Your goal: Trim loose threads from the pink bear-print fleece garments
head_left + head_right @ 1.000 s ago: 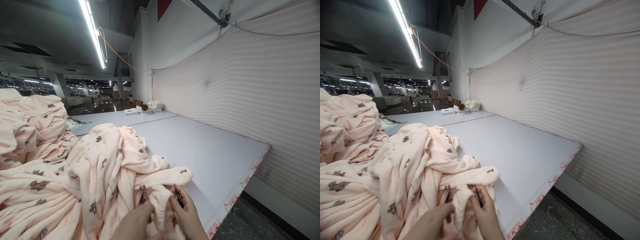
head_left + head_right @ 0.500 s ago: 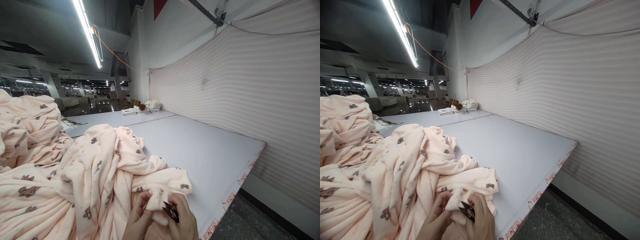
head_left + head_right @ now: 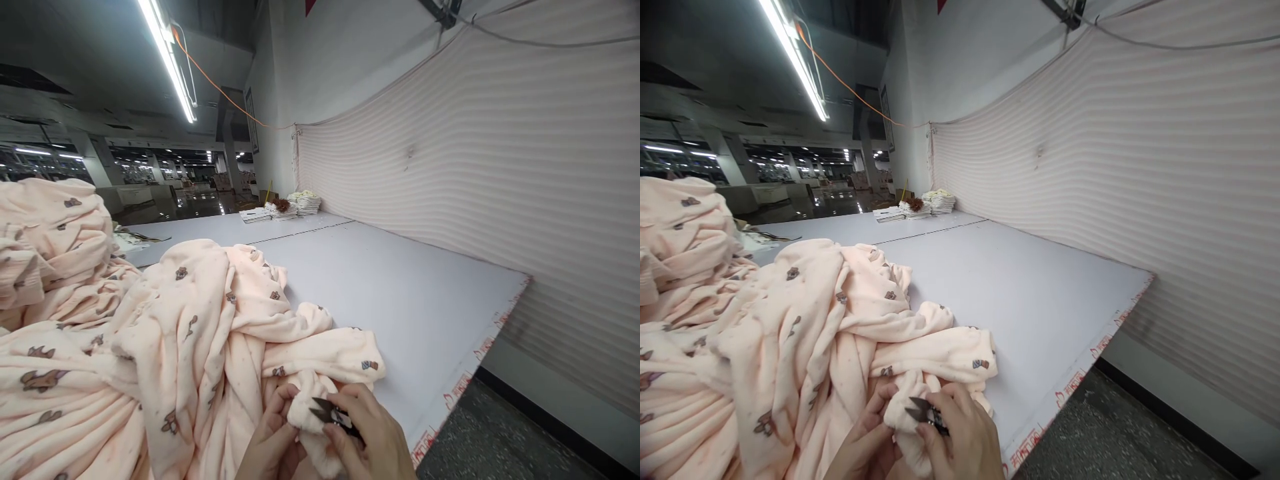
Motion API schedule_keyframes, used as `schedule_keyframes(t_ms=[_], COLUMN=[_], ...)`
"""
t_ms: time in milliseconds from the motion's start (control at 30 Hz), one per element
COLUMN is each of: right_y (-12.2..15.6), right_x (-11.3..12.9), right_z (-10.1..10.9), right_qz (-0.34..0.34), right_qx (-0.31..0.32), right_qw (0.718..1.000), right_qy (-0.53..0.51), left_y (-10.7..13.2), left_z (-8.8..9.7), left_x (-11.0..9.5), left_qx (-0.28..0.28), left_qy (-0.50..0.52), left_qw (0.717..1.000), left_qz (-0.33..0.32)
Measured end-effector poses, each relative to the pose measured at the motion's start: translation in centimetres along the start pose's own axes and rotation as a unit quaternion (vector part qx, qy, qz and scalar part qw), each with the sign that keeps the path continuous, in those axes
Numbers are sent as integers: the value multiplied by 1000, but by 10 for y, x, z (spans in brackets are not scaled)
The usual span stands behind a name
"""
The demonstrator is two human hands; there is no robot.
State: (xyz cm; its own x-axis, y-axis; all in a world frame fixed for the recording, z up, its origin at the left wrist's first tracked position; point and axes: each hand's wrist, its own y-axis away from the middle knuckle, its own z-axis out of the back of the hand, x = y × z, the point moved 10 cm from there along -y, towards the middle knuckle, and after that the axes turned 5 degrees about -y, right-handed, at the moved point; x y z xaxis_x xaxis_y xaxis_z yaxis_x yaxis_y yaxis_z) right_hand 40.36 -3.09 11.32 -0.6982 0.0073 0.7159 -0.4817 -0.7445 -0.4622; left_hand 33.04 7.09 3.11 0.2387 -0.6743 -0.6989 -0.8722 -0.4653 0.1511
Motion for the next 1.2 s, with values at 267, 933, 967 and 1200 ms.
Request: schedule_keyframes(t_ms=[267, 933, 967, 1200], right_y=[17, -2, -3, 3], right_x=[-24, 0, 1, -17], right_z=[1, 10, 10, 17], right_qz=[-62, 5, 9, -22], right_qx=[-77, -37, -36, -75], right_qw=[991, 993, 993, 997], right_qy=[89, 116, 113, 24], left_y=[6, -5, -5, -2], left_z=[7, 0, -1, -19], left_x=[-34, -10, -11, -23], left_qx=[-61, 20, 23, 62], left_qy=[-202, -260, -272, -375], left_qw=[964, 965, 962, 923], left_qz=[-161, -13, -13, -56])
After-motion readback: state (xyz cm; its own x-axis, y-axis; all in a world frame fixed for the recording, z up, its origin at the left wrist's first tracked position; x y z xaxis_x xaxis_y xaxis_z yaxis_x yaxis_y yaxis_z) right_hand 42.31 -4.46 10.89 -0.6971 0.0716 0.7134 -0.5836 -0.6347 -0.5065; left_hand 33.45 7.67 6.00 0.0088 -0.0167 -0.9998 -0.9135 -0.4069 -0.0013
